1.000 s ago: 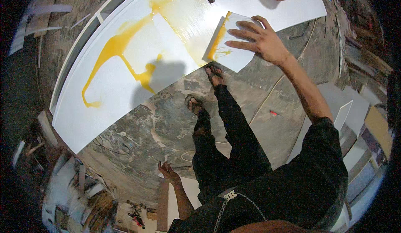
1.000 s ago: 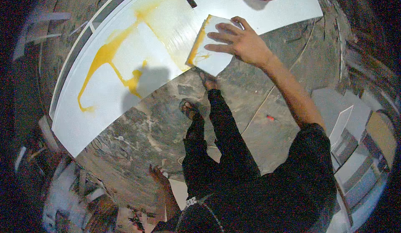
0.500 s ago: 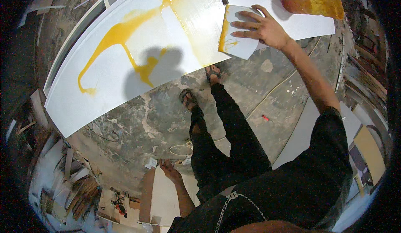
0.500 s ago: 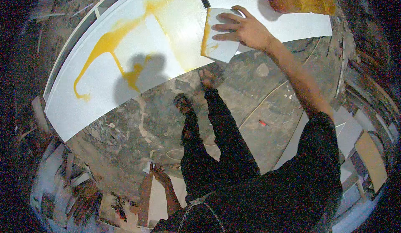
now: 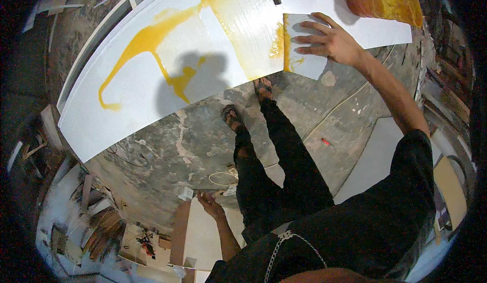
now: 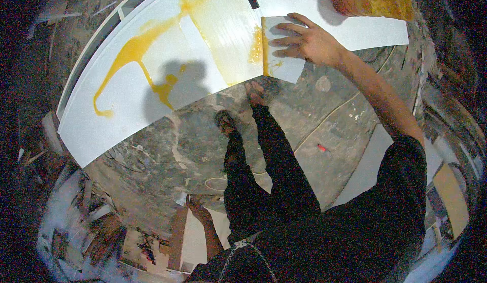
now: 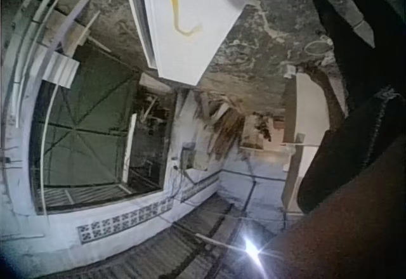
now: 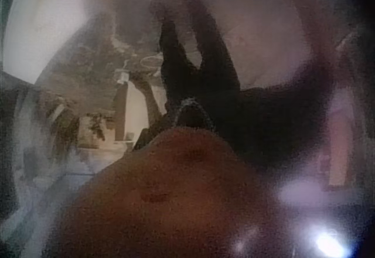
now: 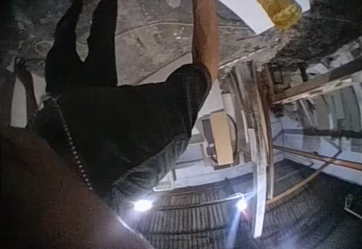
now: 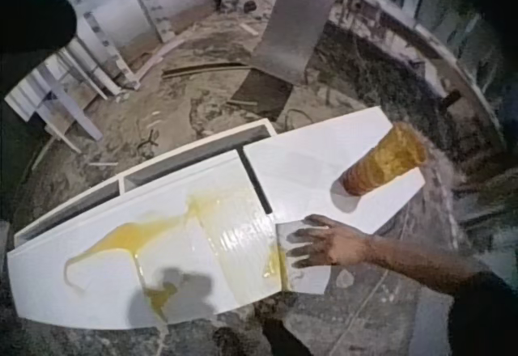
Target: The person applies a yellow liquid finish to a long white cabinet door using a small rectangular pad. They spread the finish evenly across the surface with repeated strokes, then set the pad and container aside and walk through the workshop.
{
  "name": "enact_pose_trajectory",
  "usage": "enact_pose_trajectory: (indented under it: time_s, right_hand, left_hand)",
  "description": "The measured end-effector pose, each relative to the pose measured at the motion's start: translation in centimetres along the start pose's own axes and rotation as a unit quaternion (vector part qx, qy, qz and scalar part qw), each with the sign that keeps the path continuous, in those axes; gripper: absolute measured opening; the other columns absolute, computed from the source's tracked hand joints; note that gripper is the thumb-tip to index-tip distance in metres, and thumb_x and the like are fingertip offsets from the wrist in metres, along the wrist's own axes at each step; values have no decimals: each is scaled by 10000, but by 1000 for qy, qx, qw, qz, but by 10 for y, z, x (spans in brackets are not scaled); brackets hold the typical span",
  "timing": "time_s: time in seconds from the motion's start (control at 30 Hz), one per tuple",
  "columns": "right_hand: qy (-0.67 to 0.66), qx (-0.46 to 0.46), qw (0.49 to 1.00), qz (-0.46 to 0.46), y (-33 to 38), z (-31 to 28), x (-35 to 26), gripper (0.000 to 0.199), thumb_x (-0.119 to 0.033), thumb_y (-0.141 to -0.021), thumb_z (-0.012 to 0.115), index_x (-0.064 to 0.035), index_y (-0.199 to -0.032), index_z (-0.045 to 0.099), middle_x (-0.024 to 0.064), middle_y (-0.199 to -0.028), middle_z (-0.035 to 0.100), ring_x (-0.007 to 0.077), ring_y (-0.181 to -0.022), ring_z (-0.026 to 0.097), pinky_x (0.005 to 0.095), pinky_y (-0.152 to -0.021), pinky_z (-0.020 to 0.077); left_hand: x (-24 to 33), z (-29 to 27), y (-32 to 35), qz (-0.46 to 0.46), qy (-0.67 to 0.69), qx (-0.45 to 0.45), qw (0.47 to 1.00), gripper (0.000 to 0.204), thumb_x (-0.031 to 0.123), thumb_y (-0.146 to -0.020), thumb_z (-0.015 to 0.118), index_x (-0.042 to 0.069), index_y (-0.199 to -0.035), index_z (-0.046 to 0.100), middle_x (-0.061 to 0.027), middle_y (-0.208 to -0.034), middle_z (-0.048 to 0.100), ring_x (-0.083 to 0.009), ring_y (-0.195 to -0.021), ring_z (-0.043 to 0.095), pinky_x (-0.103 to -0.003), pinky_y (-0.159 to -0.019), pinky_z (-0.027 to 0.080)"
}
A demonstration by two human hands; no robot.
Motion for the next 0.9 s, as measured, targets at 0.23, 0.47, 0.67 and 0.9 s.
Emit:
enact_pose_trajectory:
  time_s: [0.23,0.47,0.67,0.9]
  right_hand:
    - [-6,41,986,162,37,12,-63,585,-221,-792,629,-324,-1363,553,-90,-1426,509,222,-1323,447,544,-1127,297]
    - [-69,-24,953,293,43,34,-156,655,-191,-765,667,-302,-1393,515,-37,-1332,576,230,-1243,498,563,-1046,361]
    - [-176,72,857,479,44,5,-132,565,-61,-783,619,-204,-1326,565,76,-1221,635,292,-1059,634,432,-763,559]
    - [-86,93,804,581,19,-19,-62,381,-92,-844,561,-142,-1218,615,121,-1048,679,333,-892,685,466,-704,560]
  left_hand:
    - [8,8,-12,38,126,-55,990,577,366,-1002,531,49,-1450,352,-169,-1242,545,-275,-1107,560,-401,-916,472]
    - [4,5,-50,30,63,-67,995,588,416,-999,535,60,-1434,364,-165,-1188,562,-265,-1024,588,-381,-868,484]
    - [-17,-6,-92,5,92,-66,994,504,317,-1012,528,54,-1418,387,-117,-1079,566,-224,-969,575,-354,-843,483]
    - [-43,-27,-111,7,79,-78,994,518,367,-1010,520,73,-1418,394,-113,-1109,578,-191,-954,576,-337,-823,485]
Point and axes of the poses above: each hand's wrist, its own y-axis away from the middle knuckle, its own z-axis out of the palm, x = y × z, the point moved 10 cm from there along -y, towards the middle knuckle
